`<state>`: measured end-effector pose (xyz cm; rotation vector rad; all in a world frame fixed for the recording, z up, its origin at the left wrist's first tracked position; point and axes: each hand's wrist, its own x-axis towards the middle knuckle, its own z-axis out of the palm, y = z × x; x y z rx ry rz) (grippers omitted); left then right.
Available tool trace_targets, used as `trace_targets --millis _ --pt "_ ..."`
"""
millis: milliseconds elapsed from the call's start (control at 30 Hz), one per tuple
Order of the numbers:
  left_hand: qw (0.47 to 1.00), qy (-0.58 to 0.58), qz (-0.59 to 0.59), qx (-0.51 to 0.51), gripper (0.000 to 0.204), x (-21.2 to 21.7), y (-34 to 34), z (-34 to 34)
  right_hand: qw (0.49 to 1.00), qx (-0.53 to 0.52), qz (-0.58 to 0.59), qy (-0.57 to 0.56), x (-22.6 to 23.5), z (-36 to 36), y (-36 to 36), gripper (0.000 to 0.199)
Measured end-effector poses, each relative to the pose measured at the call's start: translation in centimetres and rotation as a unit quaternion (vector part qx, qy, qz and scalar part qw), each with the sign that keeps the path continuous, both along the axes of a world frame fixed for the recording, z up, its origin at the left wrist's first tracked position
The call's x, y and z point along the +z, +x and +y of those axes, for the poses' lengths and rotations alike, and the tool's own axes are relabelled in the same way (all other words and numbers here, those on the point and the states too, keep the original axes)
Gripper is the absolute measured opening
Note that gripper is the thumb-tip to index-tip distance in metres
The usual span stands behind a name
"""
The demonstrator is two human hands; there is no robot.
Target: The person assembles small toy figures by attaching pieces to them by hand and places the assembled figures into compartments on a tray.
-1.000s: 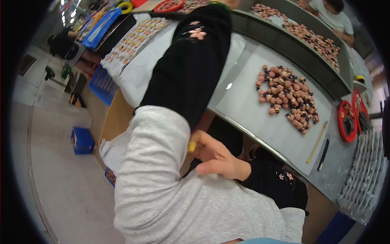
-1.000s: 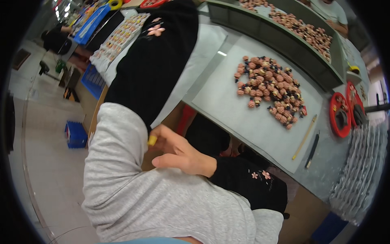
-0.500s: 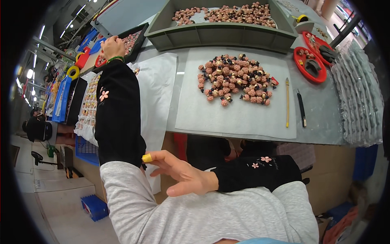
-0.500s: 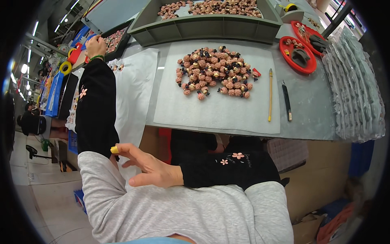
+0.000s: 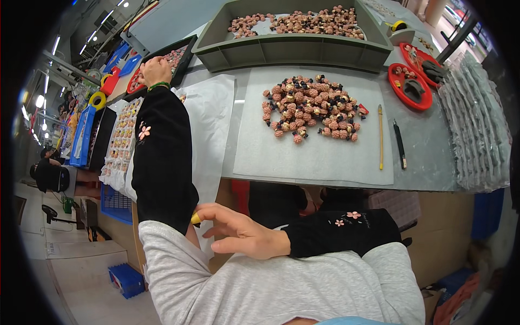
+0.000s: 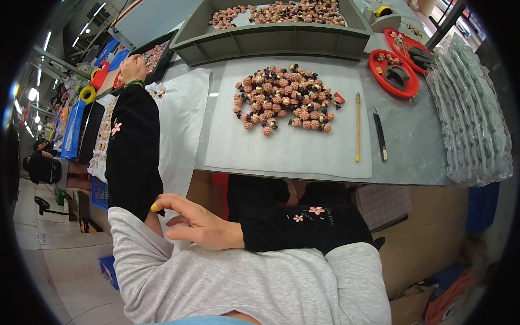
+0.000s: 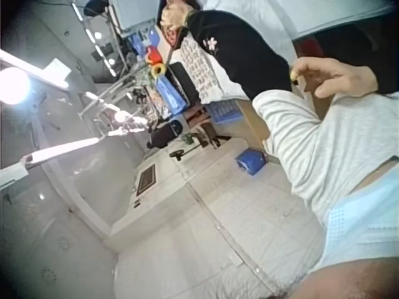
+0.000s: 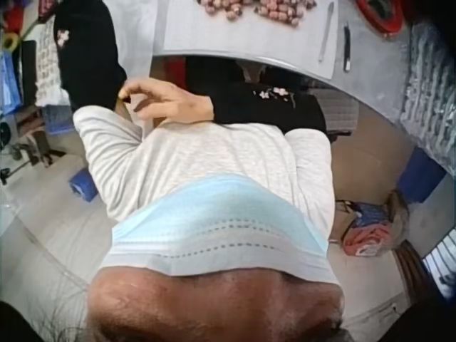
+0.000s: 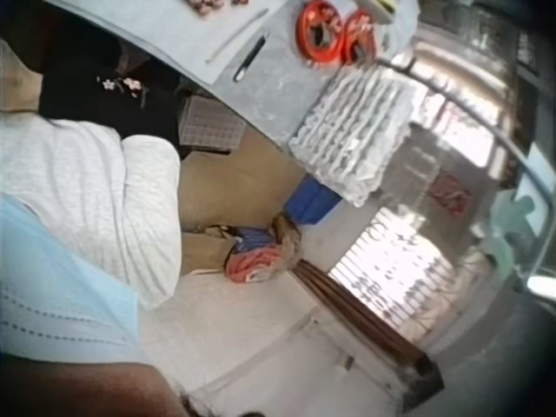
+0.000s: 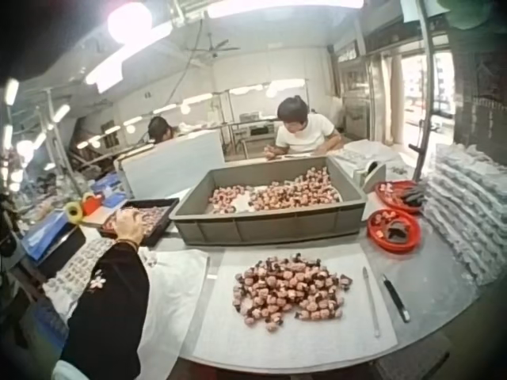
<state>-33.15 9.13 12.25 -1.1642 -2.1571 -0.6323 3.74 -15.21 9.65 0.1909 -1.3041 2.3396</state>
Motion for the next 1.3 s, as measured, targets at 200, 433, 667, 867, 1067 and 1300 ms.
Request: trace_targets --millis 200,433,667,867,1067,1300 --pt "0.999 -0.01 -0.029 0.014 0.024 -1.5 -0.5 0.1 0.995 0.062 0.074 0.018 0.3 0.3 0.4 0.033" --pt "0.999 -0.015 -0.04 0.019 0.024 -2.5 -0.3 0.3 0.984 -0.074 -0.143 0.072 0.7 -0.4 0.1 0.017" --pt "0.995 -0.025 -0.093 0.023 0.025 -3.8 1.0 0.8 0.955 -0.228 -0.068 0.178 -1.5 -0.2 -1.8 0.02" --pt "0.999 -0.007 -0.031 -0.017 0.022 -5.0 2.1 0.2 0.974 -0.043 0.041 0.219 -1.3 0.8 -0.5 0.011" --pt "0.997 -0.044 0.017 -0.053 0.021 -6.3 4.1 -0.2 0.928 -0.246 0.085 0.268 0.8 0.8 -0.7 0.023" --pt "0.988 -0.043 0.104 -0.104 0.015 -8.7 8.0 -0.4 0.888 -0.262 0.049 0.374 2.2 0.7 -1.4 0.023"
